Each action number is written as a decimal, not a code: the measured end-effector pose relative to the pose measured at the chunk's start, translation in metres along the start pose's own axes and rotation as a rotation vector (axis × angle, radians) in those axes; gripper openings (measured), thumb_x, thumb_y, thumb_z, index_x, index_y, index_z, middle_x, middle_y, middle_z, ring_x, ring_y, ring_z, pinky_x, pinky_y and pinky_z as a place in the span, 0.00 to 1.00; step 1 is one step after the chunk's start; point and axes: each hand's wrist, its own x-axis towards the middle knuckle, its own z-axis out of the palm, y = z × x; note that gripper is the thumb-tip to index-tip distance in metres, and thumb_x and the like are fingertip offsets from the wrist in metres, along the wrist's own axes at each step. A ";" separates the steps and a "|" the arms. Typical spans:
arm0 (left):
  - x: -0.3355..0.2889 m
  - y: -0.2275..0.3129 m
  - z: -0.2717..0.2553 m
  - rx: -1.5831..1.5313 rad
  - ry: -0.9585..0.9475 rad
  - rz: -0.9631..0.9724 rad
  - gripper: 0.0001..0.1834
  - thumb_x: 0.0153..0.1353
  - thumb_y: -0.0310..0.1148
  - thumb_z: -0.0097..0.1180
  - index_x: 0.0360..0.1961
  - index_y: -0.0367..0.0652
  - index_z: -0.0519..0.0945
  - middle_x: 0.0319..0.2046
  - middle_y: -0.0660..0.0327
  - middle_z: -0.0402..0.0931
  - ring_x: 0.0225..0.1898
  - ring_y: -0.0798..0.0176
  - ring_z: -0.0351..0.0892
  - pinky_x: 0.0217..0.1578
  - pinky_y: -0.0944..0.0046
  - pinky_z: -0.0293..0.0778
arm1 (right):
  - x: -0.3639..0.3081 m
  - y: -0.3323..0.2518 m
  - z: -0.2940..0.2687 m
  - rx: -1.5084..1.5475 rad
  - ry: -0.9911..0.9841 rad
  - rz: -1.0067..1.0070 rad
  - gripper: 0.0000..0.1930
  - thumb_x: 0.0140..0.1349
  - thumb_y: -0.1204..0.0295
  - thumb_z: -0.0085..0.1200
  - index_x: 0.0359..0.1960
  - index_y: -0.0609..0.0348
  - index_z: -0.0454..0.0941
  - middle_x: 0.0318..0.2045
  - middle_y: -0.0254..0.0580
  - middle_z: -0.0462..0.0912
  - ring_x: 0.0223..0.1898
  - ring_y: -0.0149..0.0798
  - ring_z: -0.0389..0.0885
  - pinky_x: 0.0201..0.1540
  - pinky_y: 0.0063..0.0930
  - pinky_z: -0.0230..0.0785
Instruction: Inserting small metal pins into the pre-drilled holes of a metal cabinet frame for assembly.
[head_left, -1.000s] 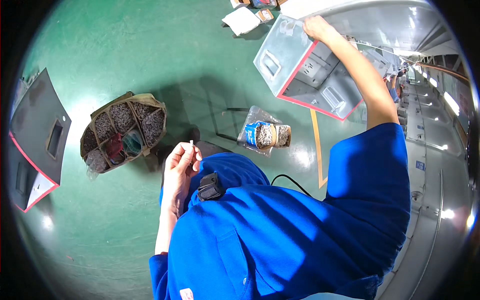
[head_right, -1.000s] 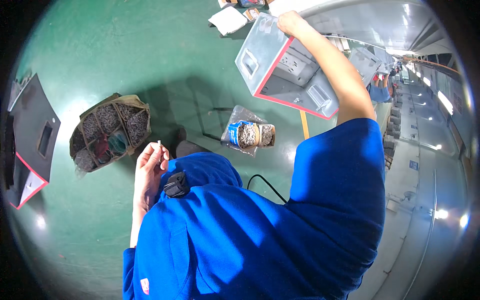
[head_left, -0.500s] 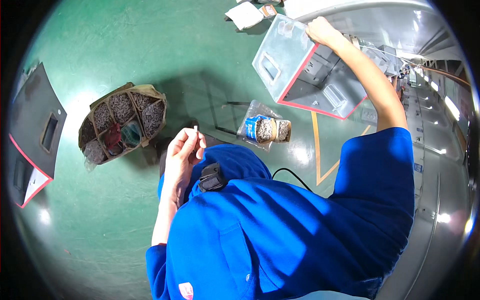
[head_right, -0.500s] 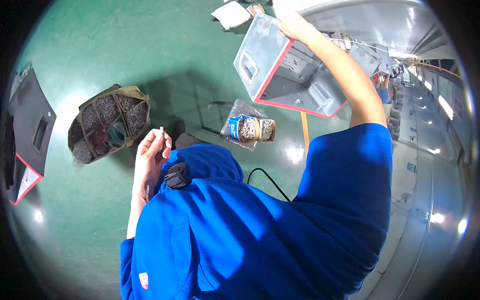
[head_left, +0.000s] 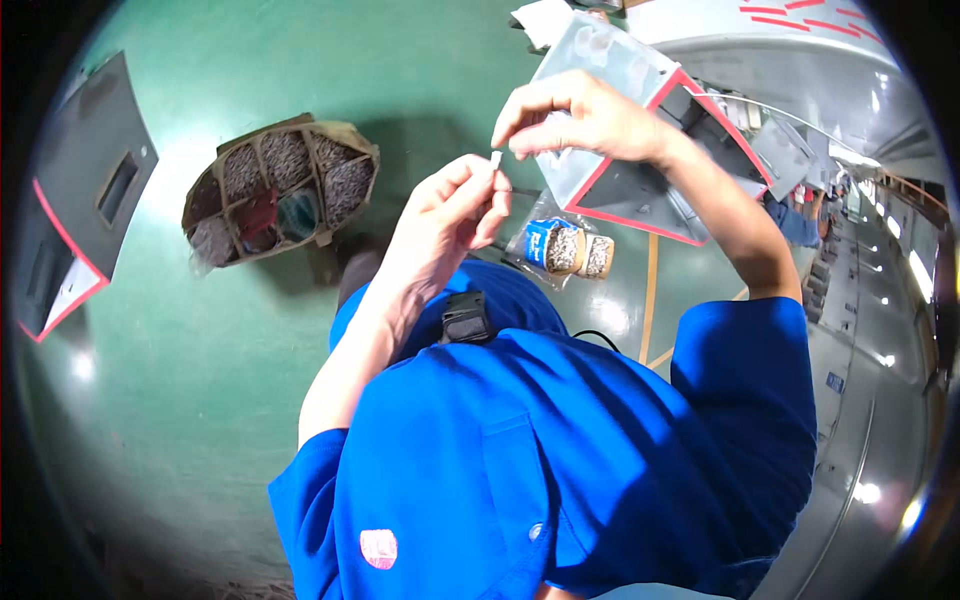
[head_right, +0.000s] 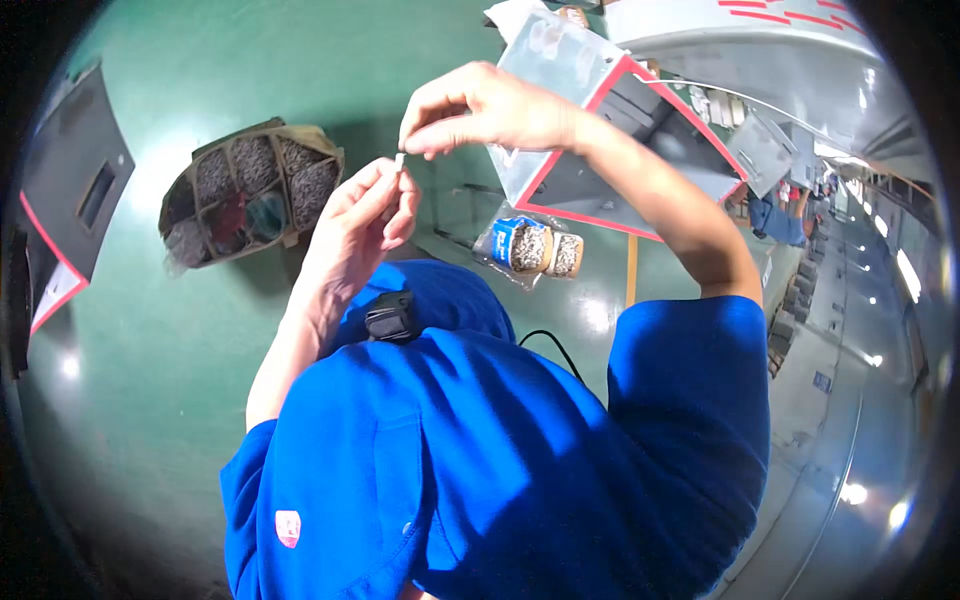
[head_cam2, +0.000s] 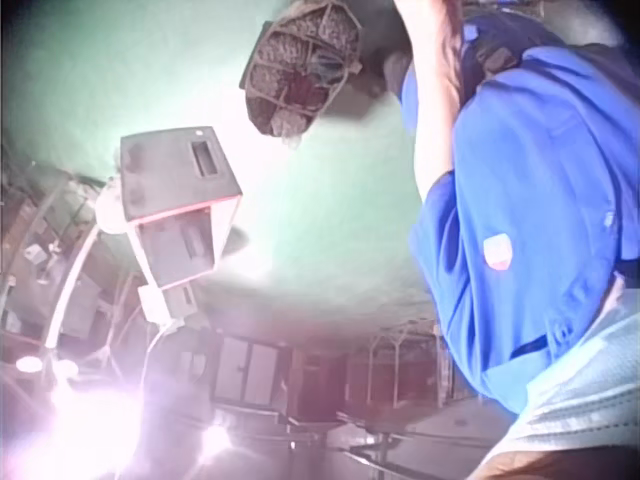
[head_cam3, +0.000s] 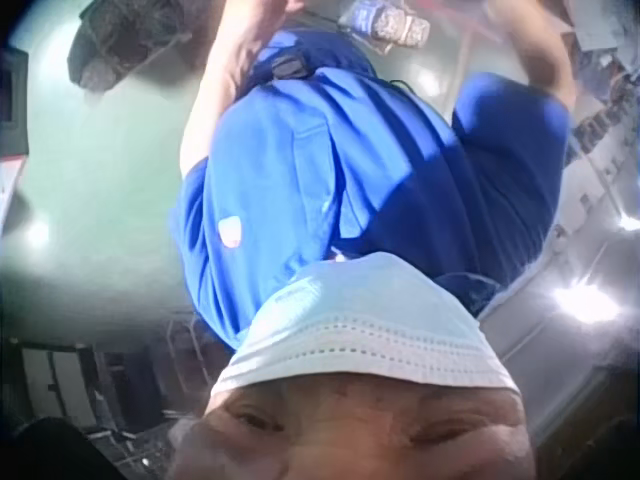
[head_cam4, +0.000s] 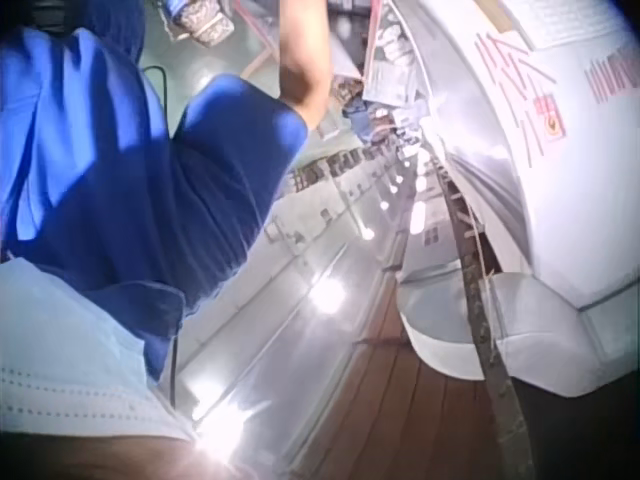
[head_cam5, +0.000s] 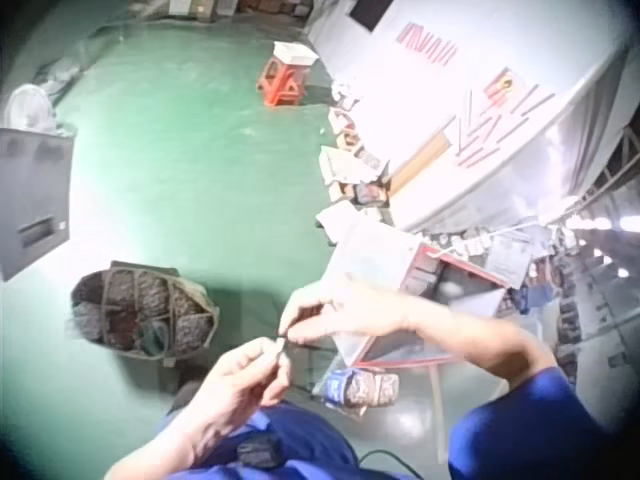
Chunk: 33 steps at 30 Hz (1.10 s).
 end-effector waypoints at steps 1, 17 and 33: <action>-0.001 0.000 0.000 -0.018 -0.001 0.017 0.13 0.68 0.39 0.44 0.32 0.41 0.71 0.21 0.67 0.66 0.18 0.77 0.58 0.20 0.77 0.55 | 0.003 -0.003 0.009 0.018 -0.015 -0.049 0.07 0.59 0.72 0.54 0.34 0.64 0.78 0.27 0.33 0.78 0.32 0.25 0.75 0.37 0.20 0.67; -0.039 0.021 -0.025 -0.755 -0.110 0.149 0.32 0.69 0.49 0.33 0.61 0.30 0.60 0.58 0.46 0.64 0.59 0.54 0.65 0.60 0.55 0.62 | 0.044 -0.053 0.048 -0.579 0.137 -0.458 0.08 0.50 0.75 0.59 0.33 0.53 0.82 0.24 0.36 0.78 0.32 0.36 0.76 0.40 0.29 0.65; -0.038 0.025 -0.037 -0.878 -0.293 0.098 0.25 0.70 0.43 0.33 0.57 0.31 0.65 0.55 0.47 0.68 0.58 0.51 0.66 0.61 0.50 0.60 | 0.049 -0.049 0.050 -0.608 0.067 -0.603 0.08 0.51 0.69 0.58 0.34 0.54 0.80 0.31 0.33 0.79 0.34 0.39 0.74 0.40 0.33 0.67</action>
